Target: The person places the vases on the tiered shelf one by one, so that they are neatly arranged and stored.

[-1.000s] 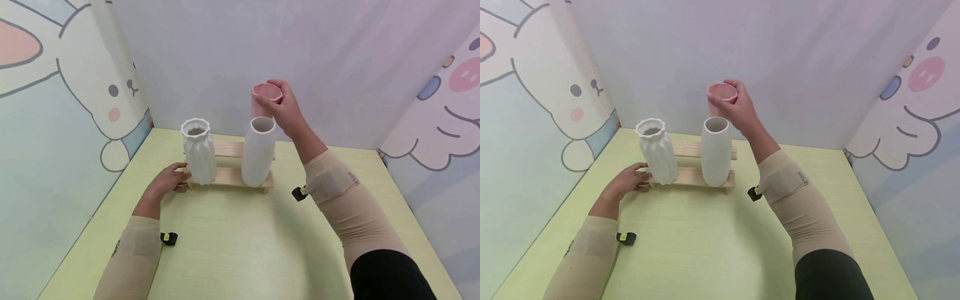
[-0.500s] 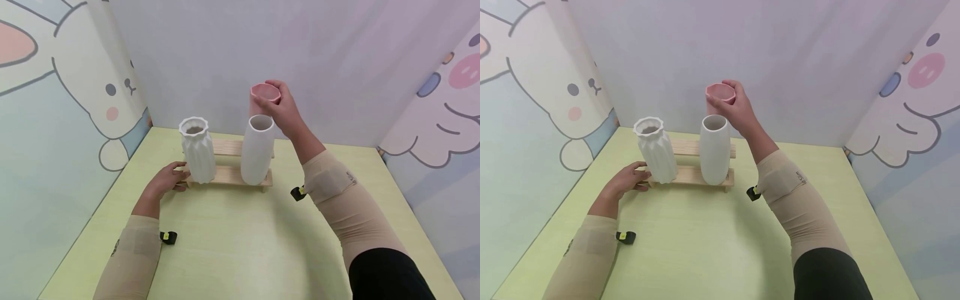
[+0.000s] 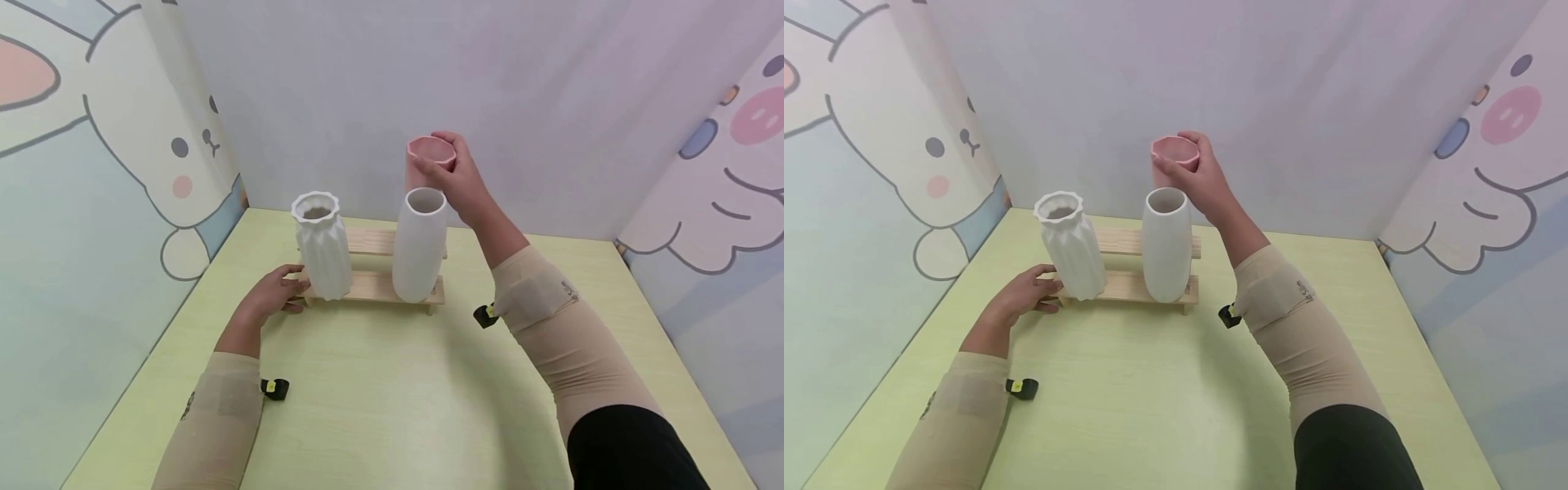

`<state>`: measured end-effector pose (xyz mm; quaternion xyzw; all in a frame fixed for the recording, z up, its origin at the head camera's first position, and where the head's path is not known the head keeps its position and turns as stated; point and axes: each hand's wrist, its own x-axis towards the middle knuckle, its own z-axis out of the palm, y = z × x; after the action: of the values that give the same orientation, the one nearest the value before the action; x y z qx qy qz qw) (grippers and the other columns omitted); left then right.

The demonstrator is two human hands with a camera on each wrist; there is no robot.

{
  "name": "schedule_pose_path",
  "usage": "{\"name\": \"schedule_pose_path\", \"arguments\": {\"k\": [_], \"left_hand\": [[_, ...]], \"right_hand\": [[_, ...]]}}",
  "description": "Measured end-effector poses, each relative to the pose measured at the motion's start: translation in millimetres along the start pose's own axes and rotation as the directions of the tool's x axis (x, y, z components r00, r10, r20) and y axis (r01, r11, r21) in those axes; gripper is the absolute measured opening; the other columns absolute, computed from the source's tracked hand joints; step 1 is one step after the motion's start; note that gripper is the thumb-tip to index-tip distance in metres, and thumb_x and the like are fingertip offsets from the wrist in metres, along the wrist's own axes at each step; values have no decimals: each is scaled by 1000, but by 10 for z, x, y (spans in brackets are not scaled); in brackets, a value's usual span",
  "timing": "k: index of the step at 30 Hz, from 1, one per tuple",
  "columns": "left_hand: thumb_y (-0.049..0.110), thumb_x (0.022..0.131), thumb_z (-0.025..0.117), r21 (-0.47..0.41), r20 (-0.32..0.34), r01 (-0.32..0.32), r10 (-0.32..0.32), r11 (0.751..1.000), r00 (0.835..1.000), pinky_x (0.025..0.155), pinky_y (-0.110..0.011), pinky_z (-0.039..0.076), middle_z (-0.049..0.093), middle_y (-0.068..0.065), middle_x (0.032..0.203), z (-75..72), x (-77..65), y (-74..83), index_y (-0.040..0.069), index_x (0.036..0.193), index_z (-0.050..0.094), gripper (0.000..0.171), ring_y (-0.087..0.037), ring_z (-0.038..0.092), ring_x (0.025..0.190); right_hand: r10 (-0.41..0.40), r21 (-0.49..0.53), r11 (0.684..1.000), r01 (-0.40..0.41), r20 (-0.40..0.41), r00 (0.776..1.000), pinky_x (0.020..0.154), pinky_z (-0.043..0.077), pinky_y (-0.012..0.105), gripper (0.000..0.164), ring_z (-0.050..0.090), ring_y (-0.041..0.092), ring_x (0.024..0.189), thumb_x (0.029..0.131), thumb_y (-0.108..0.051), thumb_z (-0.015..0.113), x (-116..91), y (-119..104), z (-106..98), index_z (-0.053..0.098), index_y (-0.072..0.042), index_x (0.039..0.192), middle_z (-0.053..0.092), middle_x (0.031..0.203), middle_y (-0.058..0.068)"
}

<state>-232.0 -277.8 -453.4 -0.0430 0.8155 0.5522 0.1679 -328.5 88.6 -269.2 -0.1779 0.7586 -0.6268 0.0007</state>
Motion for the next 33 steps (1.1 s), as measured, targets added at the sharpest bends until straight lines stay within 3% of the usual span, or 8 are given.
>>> {"name": "schedule_pose_path", "arguments": {"k": [17, 24, 33], "left_hand": [[34, 100, 57, -13, 7, 1, -1, 1000, 1000, 85, -40, 59, 45, -25, 147, 7, 7, -2, 13, 154, 28, 64, -40, 56, 125], [35, 100, 58, -13, 9, -5, 5, 1000, 1000, 85, -40, 59, 44, -25, 147, -36, -28, -34, 14, 154, 27, 66, -41, 56, 124], [36, 100, 58, -18, 7, -2, 2, 1000, 1000, 85, -40, 59, 44, -25, 148, -22, -22, -23, 14, 154, 28, 66, -40, 56, 124]], "right_hand": [[27, -21, 999, -27, 2, 1000, 101, 50, 38, 78, 49, 20, 124, 86, -45, 73, 24, -18, 15, 29, -25, 147, 45, 143, 3], [48, -28, 998, -48, 8, 999, 101, 50, 37, 76, 49, 22, 124, 88, -41, 71, -53, -139, 79, 29, -21, 147, 45, 143, 6], [32, -28, 999, -32, -3, 999, 101, 50, 37, 77, 49, 20, 124, 86, -44, 73, 41, 0, 56, 29, -24, 147, 46, 143, 4]]}}
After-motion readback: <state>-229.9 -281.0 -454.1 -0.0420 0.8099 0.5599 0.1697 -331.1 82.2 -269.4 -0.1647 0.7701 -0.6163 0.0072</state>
